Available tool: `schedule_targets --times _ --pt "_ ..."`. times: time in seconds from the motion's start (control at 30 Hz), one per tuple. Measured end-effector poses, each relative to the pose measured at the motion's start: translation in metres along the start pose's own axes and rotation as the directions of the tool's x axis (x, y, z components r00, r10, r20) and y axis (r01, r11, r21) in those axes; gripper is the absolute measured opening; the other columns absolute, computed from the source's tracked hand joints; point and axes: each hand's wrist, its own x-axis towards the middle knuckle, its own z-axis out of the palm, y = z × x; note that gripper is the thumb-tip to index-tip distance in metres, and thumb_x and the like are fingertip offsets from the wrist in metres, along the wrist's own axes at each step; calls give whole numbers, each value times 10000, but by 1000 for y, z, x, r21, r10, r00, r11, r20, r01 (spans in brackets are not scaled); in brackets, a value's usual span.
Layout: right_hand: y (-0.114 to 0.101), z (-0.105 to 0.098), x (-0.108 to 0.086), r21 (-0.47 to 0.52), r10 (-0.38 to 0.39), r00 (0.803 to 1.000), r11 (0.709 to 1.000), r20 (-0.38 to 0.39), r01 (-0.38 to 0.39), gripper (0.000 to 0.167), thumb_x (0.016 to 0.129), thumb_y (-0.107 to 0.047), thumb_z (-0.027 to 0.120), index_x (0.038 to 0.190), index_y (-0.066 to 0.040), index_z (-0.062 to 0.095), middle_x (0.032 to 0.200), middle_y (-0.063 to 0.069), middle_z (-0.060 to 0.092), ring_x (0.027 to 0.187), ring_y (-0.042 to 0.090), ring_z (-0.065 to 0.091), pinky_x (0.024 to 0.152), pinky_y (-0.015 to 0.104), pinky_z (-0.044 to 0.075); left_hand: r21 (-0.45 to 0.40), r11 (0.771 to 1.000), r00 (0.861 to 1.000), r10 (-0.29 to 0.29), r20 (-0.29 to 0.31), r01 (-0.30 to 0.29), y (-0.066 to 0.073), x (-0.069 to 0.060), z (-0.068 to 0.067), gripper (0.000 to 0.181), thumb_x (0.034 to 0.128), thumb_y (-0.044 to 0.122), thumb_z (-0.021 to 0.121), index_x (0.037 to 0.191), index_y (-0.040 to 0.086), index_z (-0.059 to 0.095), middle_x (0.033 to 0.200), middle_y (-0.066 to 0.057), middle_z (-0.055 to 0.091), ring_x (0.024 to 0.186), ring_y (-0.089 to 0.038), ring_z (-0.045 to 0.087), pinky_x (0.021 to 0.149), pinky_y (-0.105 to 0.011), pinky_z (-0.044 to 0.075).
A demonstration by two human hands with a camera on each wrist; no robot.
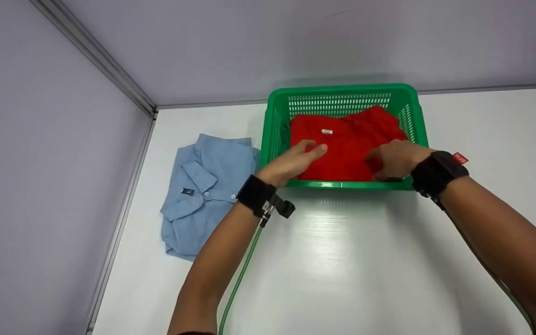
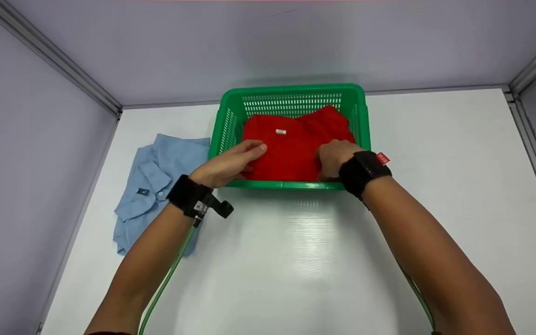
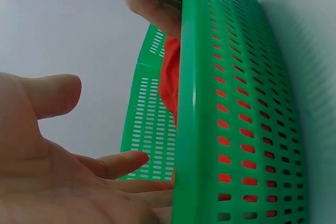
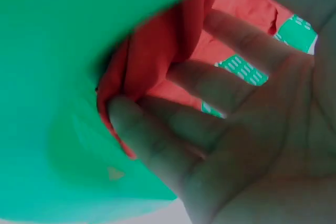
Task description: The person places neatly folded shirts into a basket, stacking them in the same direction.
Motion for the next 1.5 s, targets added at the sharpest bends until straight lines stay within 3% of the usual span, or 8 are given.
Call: schedule_targets --times 0.3,0.6,0.77,1.0,1.17,1.23,1.33,1.5 --pt "8 8 -21 78 -59 981 994 -186 74 522 1011 -284 711 1447 -19 598 1218 205 686 1138 404 565 986 605 539 31 991 988 134 -74 -132 -1 -26 8 692 1088 505 514 1643 140 319 1683 -77 378 1502 -265 414 1248 -533 369" --pt "-4 40 -44 158 -49 878 977 -476 141 596 1018 -267 707 1514 8 523 1564 277 504 1463 494 431 1158 691 410 144 939 921 336 -197 -312 -13 -49 29 630 1100 393 534 1622 83 365 1676 -108 413 1539 -295 417 1265 -512 363" --pt "-13 71 -54 141 -32 762 977 -647 160 614 1010 -288 725 1513 4 529 1619 284 439 1541 528 315 1173 740 342 223 879 837 472 -278 -422 -29 -62 47 639 1102 362 546 1628 55 351 1704 -120 359 1584 -275 346 1293 -506 318" --pt "-34 121 -68 137 -8 561 967 -828 217 570 958 -149 784 1470 -2 581 1593 272 487 1562 527 285 1208 750 274 310 805 704 592 -391 -505 -63 -95 81 577 1108 329 556 1609 85 405 1712 -109 343 1594 -248 344 1281 -475 348" --pt "-46 148 -79 111 -19 488 965 -873 238 577 918 -82 815 1447 4 603 1556 256 538 1542 520 333 1219 718 286 566 704 586 693 -419 -429 -86 -107 99 510 1098 299 582 1545 67 503 1669 -135 419 1550 -302 415 1244 -496 400" --pt "-49 156 -84 108 -19 473 964 -881 241 582 904 -69 825 1439 9 609 1542 252 554 1524 524 364 1211 719 297 657 659 560 720 -411 -366 -95 -109 103 499 1089 287 601 1534 76 521 1658 -128 442 1539 -334 426 1234 -518 405" --pt "-51 167 -89 107 -14 468 967 -884 231 579 894 -63 833 1427 15 618 1521 252 574 1491 533 411 1187 731 320 748 609 553 731 -399 -265 -106 -112 108 503 1076 288 625 1531 96 533 1654 -111 459 1536 -375 423 1221 -549 409" --pt "-52 183 -98 123 15 505 975 -863 182 590 888 -90 843 1429 -4 622 1490 264 594 1451 545 449 1122 769 358 818 560 601 702 -383 -132 -122 -119 114 548 1063 317 642 1560 126 509 1677 -97 432 1557 -423 379 1208 -620 394"
